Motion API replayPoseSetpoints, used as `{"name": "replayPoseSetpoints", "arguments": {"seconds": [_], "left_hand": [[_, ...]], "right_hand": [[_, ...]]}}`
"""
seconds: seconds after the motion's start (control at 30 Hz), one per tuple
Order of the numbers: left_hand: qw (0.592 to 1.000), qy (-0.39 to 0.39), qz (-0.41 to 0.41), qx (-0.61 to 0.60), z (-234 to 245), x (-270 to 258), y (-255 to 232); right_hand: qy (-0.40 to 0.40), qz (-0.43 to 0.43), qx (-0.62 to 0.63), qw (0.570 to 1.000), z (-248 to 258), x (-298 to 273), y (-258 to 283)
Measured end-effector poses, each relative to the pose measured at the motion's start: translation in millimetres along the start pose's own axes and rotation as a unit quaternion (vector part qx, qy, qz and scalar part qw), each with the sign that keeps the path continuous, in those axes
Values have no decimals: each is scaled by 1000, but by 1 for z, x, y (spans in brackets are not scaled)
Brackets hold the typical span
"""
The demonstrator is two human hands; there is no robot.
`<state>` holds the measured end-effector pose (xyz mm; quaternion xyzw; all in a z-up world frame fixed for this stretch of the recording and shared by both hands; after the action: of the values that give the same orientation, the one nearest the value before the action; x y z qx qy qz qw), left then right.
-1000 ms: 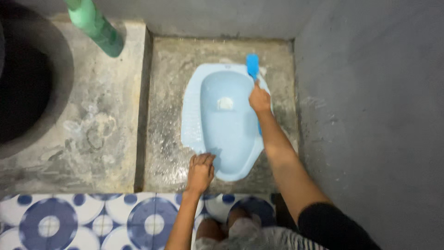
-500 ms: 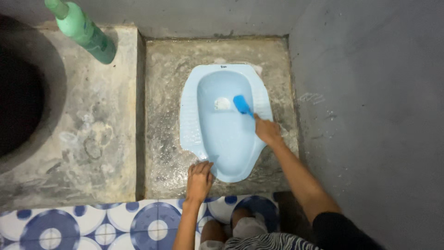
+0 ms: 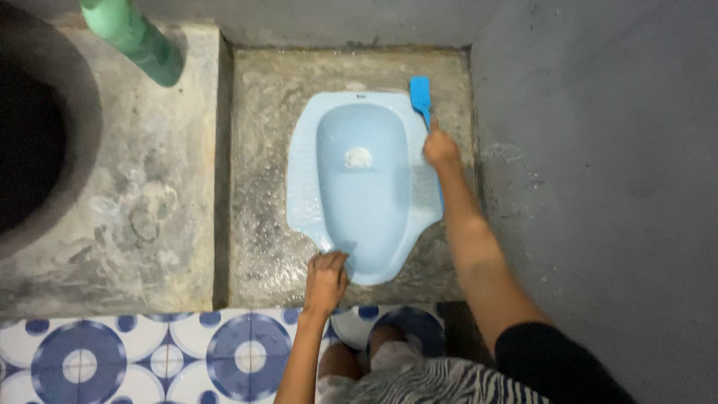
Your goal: The person scrubs a squat toilet with a blue toilet brush, focusing on the inner basin and rim. The person repeatedly dips the brush into the water and scrubs different areas of the toilet.
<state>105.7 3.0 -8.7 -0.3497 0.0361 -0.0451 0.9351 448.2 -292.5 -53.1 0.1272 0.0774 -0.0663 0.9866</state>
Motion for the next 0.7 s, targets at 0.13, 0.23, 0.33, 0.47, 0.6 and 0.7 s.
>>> {"name": "replayPoseSetpoints", "arguments": {"seconds": [0.13,0.23,0.33,0.47,0.6,0.7], "left_hand": [[1000,11,-22,-6,-19,10,-21],[999,14,-44,-7,-20,21,-36],[998,30,-48,-10,-13,23,-48],[999,29,-35,-5,-1,24,-49],[999,28,-16,11,-1,17,-42],[999,44,1,20,-4,7,-36]], "right_hand": [[91,12,-47,995,9,5,-10],[87,-1,-53,995,8,-37,-30],[116,29,-31,992,9,-90,-43],[90,74,-19,993,12,-31,-27],[141,106,-109,978,-3,47,2],[138,109,-98,979,1,47,2]]}}
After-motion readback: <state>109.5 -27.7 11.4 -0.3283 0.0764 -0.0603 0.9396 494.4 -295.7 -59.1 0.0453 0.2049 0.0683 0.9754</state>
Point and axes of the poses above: each hand's wrist, its own x-axis towards the middle knuckle, its own z-axis out of the back of the hand, y = z × x, the point moved 7 cm from there along x, towards the middle knuckle
